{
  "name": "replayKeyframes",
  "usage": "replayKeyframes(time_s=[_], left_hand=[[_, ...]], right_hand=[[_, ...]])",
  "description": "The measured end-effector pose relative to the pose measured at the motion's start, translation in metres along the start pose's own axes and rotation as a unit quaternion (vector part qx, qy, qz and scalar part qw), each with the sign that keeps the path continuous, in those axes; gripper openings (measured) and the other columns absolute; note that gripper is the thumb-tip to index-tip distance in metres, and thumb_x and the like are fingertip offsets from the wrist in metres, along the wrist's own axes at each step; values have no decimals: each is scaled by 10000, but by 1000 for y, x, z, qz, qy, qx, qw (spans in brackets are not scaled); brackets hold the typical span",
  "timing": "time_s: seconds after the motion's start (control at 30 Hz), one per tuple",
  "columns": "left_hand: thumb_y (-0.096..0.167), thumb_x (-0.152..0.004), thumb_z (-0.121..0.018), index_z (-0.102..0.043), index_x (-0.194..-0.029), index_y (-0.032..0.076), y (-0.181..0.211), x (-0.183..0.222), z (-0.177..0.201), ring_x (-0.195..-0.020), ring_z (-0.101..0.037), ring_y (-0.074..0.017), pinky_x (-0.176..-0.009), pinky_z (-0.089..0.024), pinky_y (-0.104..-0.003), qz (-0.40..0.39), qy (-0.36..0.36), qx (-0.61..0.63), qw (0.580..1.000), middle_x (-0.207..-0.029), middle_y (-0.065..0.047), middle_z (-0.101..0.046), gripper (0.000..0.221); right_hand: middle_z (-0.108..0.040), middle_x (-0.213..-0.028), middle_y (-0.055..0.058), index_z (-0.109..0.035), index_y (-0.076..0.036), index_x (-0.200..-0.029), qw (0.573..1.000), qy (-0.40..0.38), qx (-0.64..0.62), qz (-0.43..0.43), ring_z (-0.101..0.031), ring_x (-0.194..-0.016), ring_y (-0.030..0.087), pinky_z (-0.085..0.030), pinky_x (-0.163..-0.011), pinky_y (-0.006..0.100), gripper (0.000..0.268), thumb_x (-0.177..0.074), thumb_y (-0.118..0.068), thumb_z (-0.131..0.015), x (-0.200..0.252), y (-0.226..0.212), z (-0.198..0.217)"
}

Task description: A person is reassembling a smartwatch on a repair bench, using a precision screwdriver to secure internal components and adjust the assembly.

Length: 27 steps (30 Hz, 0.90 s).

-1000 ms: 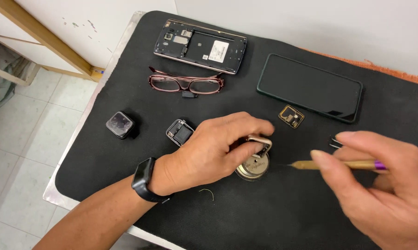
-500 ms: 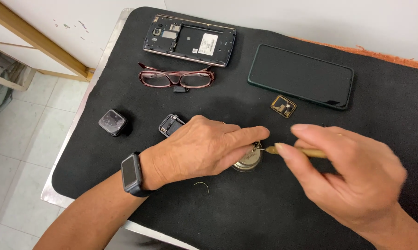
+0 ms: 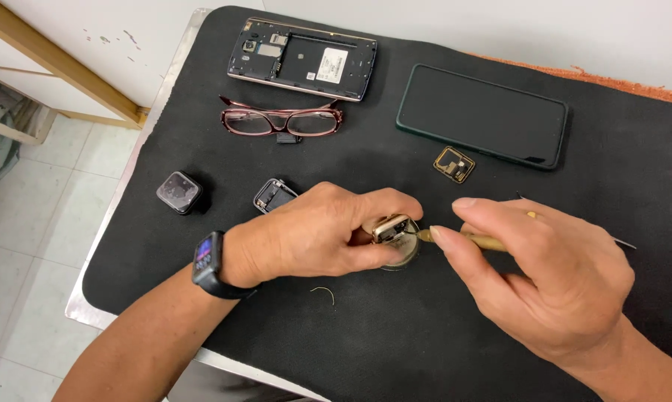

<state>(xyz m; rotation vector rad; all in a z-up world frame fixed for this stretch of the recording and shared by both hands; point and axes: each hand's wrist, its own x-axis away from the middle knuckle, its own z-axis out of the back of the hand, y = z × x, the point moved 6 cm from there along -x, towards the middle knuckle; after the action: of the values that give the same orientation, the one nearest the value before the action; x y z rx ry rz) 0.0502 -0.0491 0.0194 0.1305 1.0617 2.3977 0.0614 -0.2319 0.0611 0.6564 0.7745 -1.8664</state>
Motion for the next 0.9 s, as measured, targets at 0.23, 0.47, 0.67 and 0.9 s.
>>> replayKeyframes(time_s=[0.23, 0.47, 0.67, 0.9], left_hand=[[155, -918, -767, -554, -1263, 192, -4, 0, 4, -589, -464, -108, -629, -466, -256, 35, -73, 109, 991, -685, 62, -499, 408], [144, -902, -788, -573, -1188, 174, -6, 2, 4, -646, -541, -89, -660, -509, -242, 38, -63, 129, 989, -749, 73, -608, 359], [179, -911, -773, -553, -1226, 168, -7, 3, 2, -634, -595, -105, -657, -524, -256, 17, -47, 84, 995, -750, 63, -633, 385], [189, -943, -744, -537, -1211, 164, -4, 4, 1, -596, -544, -124, -624, -510, -270, -19, -23, 33, 999, -726, 68, -591, 339]], right_hand=[[-767, -930, 130, -647, 66, -1103, 1000, -8, 3, 2, -755, -786, 256, -613, -708, 347, 321, -937, 12, -916, 1, 0, 0], [-759, -888, 121, -637, 55, -1089, 1000, -17, 9, -7, -755, -776, 249, -585, -670, 317, 325, -936, 1, -919, 3, -2, 1], [-759, -889, 85, -650, 47, -1092, 999, -18, 25, -28, -777, -836, 265, -551, -665, 298, 311, -954, -11, -923, 7, 1, 0], [-761, -911, 87, -671, 45, -1105, 999, -23, 27, -36, -771, -842, 260, -571, -697, 310, 312, -949, -29, -931, 10, 2, 0]])
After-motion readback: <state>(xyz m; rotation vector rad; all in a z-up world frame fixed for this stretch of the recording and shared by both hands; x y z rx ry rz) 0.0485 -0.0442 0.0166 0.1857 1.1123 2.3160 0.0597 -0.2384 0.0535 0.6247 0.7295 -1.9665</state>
